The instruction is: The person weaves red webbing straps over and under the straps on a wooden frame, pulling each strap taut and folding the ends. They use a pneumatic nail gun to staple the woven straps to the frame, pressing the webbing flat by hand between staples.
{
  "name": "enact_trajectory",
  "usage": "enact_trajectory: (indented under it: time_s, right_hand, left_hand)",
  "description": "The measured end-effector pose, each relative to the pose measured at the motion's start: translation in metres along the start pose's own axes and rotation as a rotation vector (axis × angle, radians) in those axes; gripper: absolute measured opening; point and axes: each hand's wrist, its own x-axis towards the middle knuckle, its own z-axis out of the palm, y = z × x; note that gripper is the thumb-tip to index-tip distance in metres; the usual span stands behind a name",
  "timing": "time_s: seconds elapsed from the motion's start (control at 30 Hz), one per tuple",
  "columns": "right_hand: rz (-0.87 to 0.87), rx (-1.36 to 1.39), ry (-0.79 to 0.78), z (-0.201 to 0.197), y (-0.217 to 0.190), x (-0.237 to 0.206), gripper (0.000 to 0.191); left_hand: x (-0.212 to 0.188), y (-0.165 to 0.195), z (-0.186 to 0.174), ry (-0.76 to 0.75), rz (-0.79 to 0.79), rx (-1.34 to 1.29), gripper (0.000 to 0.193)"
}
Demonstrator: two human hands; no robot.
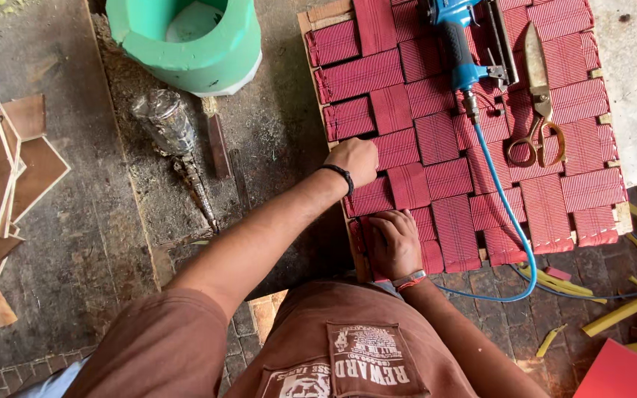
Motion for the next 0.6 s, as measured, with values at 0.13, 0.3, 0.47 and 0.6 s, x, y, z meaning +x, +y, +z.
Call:
enact_trajectory:
  time_s: [0.13, 0.3, 0.47, 0.6]
  right_hand:
    - [0.000, -0.120, 0.065, -0.001, 0.000, -0.003, 0.020]
    - [0.035, -0.140, 0.067, -0.002, 0.000, -0.003, 0.019]
    - [0.029, -0.140, 0.067, -0.006, -0.001, -0.005, 0.022]
    - [0.000, -0.099, 0.089, -0.010, 0.002, -0.004, 0.021]
  left_hand:
    - [-0.004, 0.003, 0.001, -0.113, -0.065, -0.160, 0.019]
    - [0.004, 0.015, 0.016, -0.192, 0.036, 0.156, 0.020]
    - [0.041, 0.002, 0.010, -0.661, -0.164, -0.364, 0.022]
    - [0.048, 0.004, 0.013, -0.670, -0.125, -0.267, 0.022]
